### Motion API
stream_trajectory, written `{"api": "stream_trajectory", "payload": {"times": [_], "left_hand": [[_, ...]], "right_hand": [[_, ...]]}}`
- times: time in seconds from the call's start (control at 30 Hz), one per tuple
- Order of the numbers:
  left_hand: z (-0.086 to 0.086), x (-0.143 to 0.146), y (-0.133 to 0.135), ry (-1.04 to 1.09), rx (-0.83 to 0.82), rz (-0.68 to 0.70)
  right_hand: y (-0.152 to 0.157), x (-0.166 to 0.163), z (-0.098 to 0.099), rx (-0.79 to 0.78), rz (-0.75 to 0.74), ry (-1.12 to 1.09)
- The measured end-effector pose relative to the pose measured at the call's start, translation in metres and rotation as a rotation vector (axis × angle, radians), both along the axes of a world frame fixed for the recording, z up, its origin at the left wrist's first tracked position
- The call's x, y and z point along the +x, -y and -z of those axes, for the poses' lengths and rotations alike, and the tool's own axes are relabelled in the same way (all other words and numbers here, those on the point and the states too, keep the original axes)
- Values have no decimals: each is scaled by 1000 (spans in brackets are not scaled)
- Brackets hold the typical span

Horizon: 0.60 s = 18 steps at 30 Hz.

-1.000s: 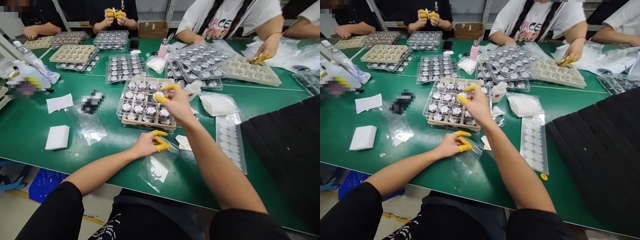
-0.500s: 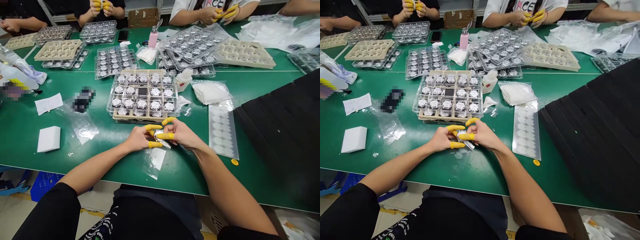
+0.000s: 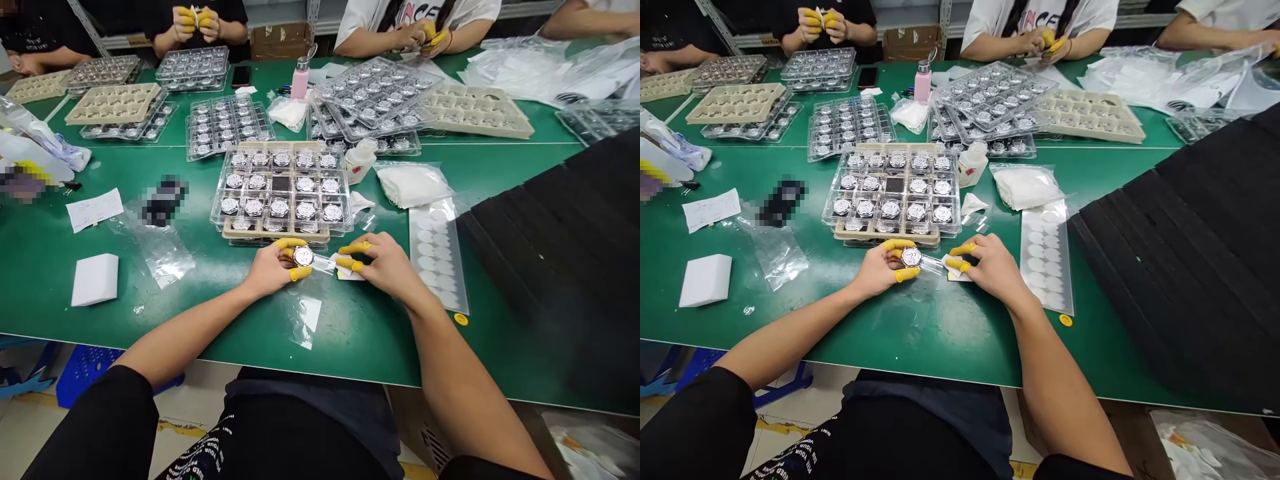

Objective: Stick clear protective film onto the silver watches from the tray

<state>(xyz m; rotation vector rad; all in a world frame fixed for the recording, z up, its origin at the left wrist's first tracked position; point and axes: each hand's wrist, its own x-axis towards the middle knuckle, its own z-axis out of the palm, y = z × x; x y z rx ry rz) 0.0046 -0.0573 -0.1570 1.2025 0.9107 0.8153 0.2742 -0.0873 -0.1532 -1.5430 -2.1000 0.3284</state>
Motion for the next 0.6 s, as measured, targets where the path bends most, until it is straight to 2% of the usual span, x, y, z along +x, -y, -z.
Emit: {"api": "stream_trajectory", "payload": {"times": [0.13, 0.2, 0.27, 0.37, 0.43, 0.6], "left_hand": [[-1, 0, 2, 12, -11, 1], [-3, 2, 4, 21, -34, 0], [-3, 3, 6, 32, -66, 13], [-1, 6, 6, 27, -107, 32], [1, 7, 6, 1, -104, 27], [4, 5, 7, -33, -60, 37]], "right_hand": [[4, -16, -5, 5, -29, -65], [6, -30, -14, 71, -17, -160], [5, -48, -21, 150, -68, -192], [2, -69, -21, 252, -184, -46], [0, -75, -18, 295, -210, 20], [0, -73, -17, 330, -280, 22]]}}
